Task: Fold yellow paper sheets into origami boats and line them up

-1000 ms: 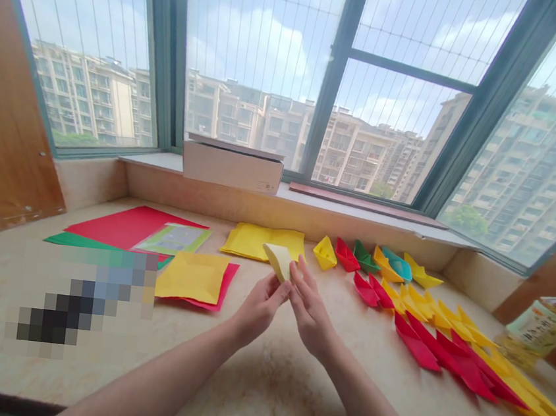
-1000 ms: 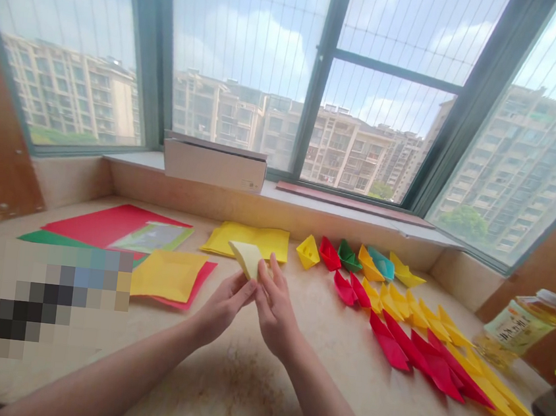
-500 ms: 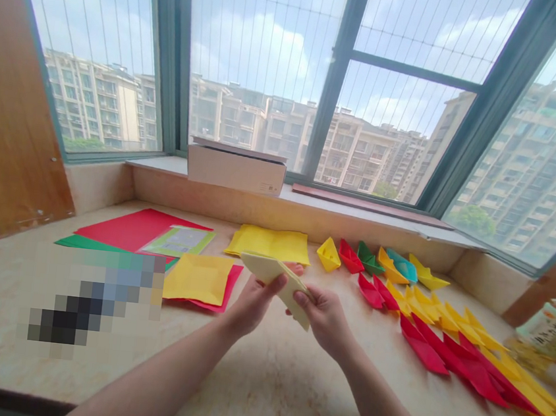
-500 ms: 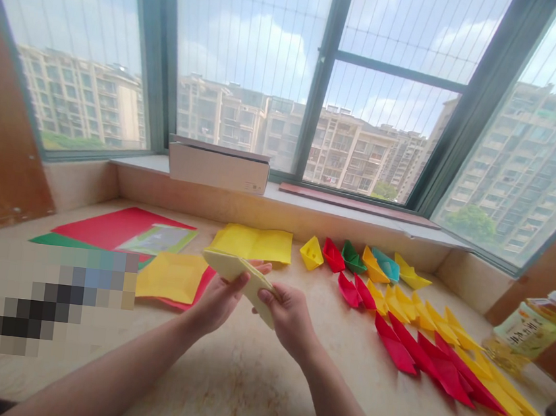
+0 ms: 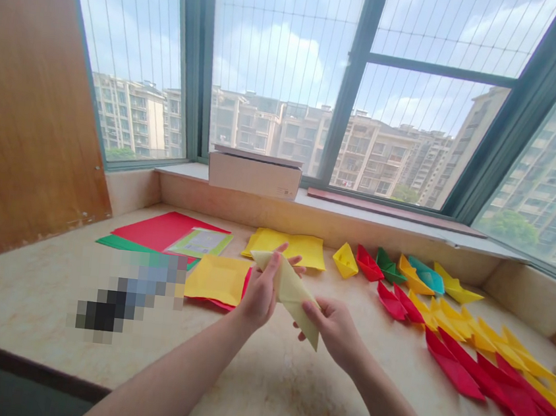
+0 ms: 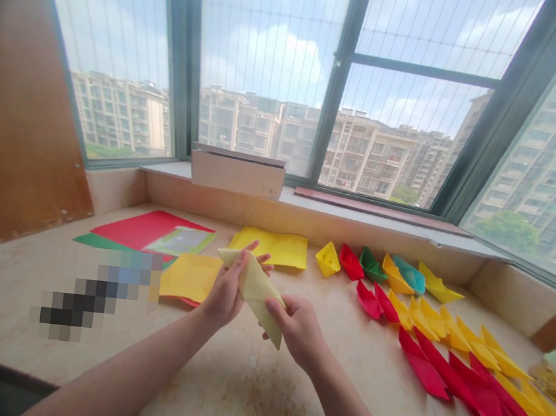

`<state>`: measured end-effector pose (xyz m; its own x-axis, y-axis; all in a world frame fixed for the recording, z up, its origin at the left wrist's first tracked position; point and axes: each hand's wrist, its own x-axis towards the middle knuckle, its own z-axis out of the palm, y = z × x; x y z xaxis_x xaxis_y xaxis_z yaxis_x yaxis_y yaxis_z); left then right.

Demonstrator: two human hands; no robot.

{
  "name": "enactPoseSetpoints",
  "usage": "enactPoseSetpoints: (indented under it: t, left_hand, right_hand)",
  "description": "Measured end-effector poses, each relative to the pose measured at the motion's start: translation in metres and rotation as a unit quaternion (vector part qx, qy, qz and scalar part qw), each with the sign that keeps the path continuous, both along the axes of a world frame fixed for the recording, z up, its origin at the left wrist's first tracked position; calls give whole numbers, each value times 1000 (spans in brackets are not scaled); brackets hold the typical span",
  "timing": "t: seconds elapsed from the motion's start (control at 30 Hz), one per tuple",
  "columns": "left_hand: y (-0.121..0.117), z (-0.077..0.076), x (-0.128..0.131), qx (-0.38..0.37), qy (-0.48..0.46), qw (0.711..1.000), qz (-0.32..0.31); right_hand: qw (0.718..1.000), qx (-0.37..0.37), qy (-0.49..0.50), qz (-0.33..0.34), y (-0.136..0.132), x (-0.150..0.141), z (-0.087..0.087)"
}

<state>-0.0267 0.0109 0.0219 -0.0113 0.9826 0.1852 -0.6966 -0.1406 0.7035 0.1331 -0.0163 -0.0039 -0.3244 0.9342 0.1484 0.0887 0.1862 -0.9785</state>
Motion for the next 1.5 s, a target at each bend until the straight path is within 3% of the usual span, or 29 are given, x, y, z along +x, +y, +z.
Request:
enactPoseSetpoints:
  t: [0.37,0.57,0.67,0.77,0.83,1.0,1.17,1.37,1.43,1.5]
  left_hand:
    - [13,-2,-4,9,-20,998,60]
    - [18,3,-13,6,-54,994,97]
    - [13,3,-14,11,-60,997,40]
    - [4,-4,-7,39,-18,994,-98]
    - [1,-11,-1,55,16,986,-157]
    - [3,-22,5,43,69,986,-148]
    - [1,-20,3,42,78,985,-148]
    - [-8,-17,4,102,67,964,-236]
    - [-6,-18,7,101,100,968,-209]
    - [-2,-19,9,95,128,973,-168]
  right_hand:
    - [997,25,-22,-68,-2,-3,0]
    - [999,42,-23,-23,-1,-3,-1]
    - [996,66,-18,-54,1,-2,-2]
    - [994,73,0,-84,1,-2,-2]
    - [994,63,10,-84,1,-2,-2]
    - [995,46,22,-86,-2,-3,-1]
    - [995,35,27,-85,-4,-3,2]
    - [983,-76,151,-71,0,-8,2]
    - [983,-119,132,-40,2,-7,1]
    - [991,-105,61,-53,4,-3,0]
